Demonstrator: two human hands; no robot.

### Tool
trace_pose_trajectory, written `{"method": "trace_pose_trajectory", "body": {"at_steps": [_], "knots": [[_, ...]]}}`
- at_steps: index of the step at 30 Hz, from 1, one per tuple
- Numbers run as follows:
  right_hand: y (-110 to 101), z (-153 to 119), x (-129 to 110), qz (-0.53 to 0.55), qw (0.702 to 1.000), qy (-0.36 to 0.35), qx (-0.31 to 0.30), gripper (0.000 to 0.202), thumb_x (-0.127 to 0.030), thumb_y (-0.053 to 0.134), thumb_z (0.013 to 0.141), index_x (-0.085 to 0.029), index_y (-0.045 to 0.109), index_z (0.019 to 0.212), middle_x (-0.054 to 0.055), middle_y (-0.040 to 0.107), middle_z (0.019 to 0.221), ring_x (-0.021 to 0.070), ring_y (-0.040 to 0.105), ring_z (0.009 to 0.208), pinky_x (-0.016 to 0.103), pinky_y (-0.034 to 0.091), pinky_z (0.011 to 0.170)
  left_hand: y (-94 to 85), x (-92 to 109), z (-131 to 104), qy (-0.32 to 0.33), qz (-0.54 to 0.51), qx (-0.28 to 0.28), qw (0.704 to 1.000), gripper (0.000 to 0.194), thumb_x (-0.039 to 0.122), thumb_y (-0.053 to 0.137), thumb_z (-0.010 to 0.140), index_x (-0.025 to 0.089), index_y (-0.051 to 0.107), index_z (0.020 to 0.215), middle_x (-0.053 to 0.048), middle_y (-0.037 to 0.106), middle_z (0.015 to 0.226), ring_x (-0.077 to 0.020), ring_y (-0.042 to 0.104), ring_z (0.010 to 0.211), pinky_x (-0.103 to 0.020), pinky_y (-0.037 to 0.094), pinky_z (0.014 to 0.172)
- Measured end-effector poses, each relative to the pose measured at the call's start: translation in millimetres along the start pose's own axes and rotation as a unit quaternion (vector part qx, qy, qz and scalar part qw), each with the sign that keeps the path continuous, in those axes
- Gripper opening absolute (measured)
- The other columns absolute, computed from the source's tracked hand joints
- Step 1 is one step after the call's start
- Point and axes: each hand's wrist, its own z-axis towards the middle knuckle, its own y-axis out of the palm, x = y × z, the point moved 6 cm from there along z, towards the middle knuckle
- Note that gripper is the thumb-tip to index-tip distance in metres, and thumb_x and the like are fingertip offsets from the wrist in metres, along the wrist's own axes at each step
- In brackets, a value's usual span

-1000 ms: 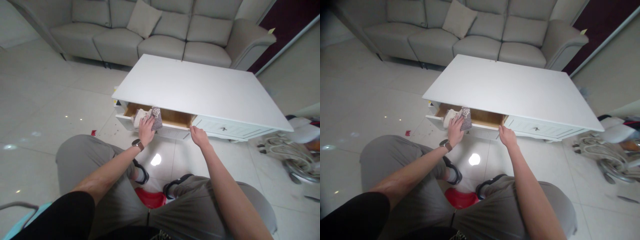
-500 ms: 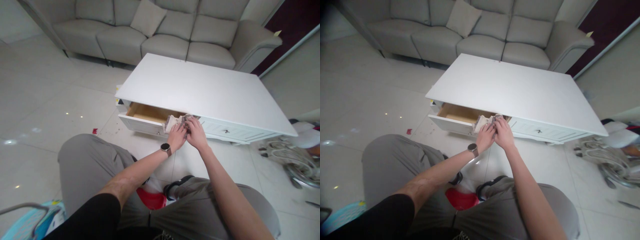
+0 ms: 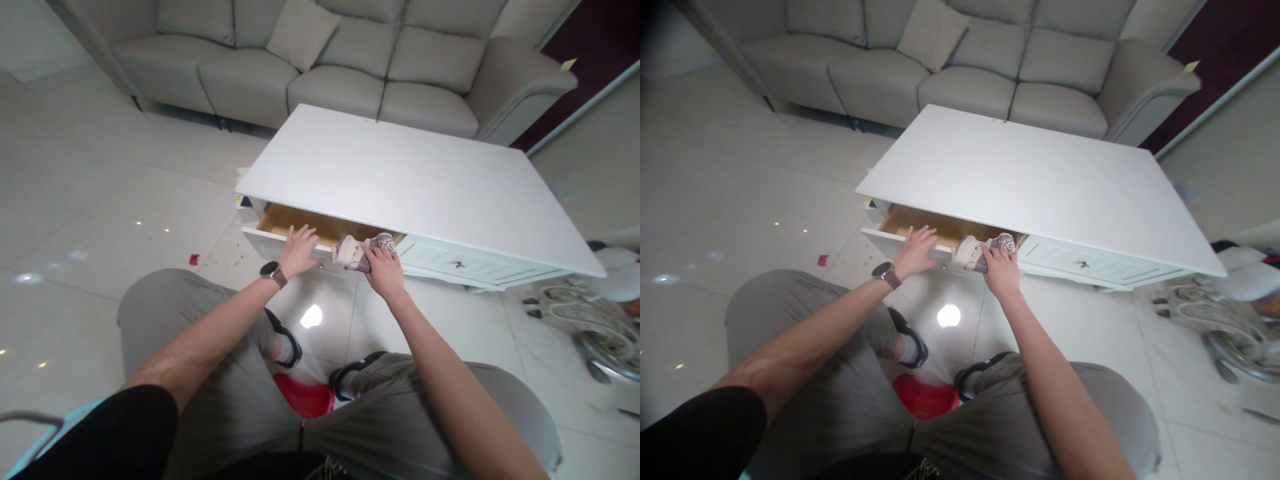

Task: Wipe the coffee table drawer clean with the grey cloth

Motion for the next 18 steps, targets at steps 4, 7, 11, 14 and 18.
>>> {"method": "trace_pose_trajectory", "body": {"at_steps": [4,7,11,14,18], "knots": [[-1,0,7,0.019,1.0,0.016,0.006,0.062,-0.012,0.053,0.089,-0.017,0.057,0.15,0.014,0.068,0.142,0.0315,0.055,0.129,0.045,0.037,0.111,0.5,-62,3,-0.06,0.038,-0.069,0.995,0.042,0.051,0.061,0.093,0.024,0.069,0.124,-0.013,0.069,0.136,-0.034,0.051,0.138,-0.059,0.026,0.123],[-6,-3,19,0.02,0.998,0.054,-0.002,0.059,-0.011,0.053,0.087,-0.017,0.064,0.145,0.013,0.071,0.137,0.0306,0.058,0.127,0.042,0.039,0.111,0.5,-72,6,-0.069,0.044,-0.112,0.99,0.05,0.064,0.047,0.098,0.025,0.072,0.117,-0.012,0.071,0.131,-0.0341,0.056,0.127,-0.053,0.038,0.11],[-20,-11,42,-0.01,0.989,0.139,-0.039,0.054,-0.013,0.054,0.088,-0.019,0.07,0.139,0.016,0.075,0.123,0.0313,0.065,0.119,0.042,0.043,0.106,1.3,-68,12,-0.084,0.051,-0.142,0.985,0.061,0.069,0.039,0.099,0.024,0.074,0.119,-0.015,0.071,0.132,-0.0386,0.056,0.127,-0.054,0.04,0.104],[-30,-20,60,-0.033,0.975,0.204,-0.086,0.048,-0.016,0.055,0.089,-0.02,0.074,0.133,0.019,0.076,0.111,0.0328,0.07,0.11,0.043,0.048,0.099,3.3,-69,13,-0.091,0.054,-0.148,0.983,0.064,0.071,0.037,0.1,0.024,0.074,0.123,-0.017,0.071,0.132,-0.0398,0.057,0.127,-0.055,0.039,0.105],[-37,-30,82,-0.043,0.957,0.26,-0.122,0.044,-0.021,0.056,0.09,-0.016,0.074,0.129,0.023,0.074,0.115,0.0343,0.072,0.108,0.043,0.053,0.093,4.2,-70,12,-0.09,0.058,-0.146,0.984,0.065,0.072,0.036,0.1,0.024,0.074,0.122,-0.016,0.071,0.133,-0.0394,0.057,0.127,-0.055,0.039,0.106]]}}
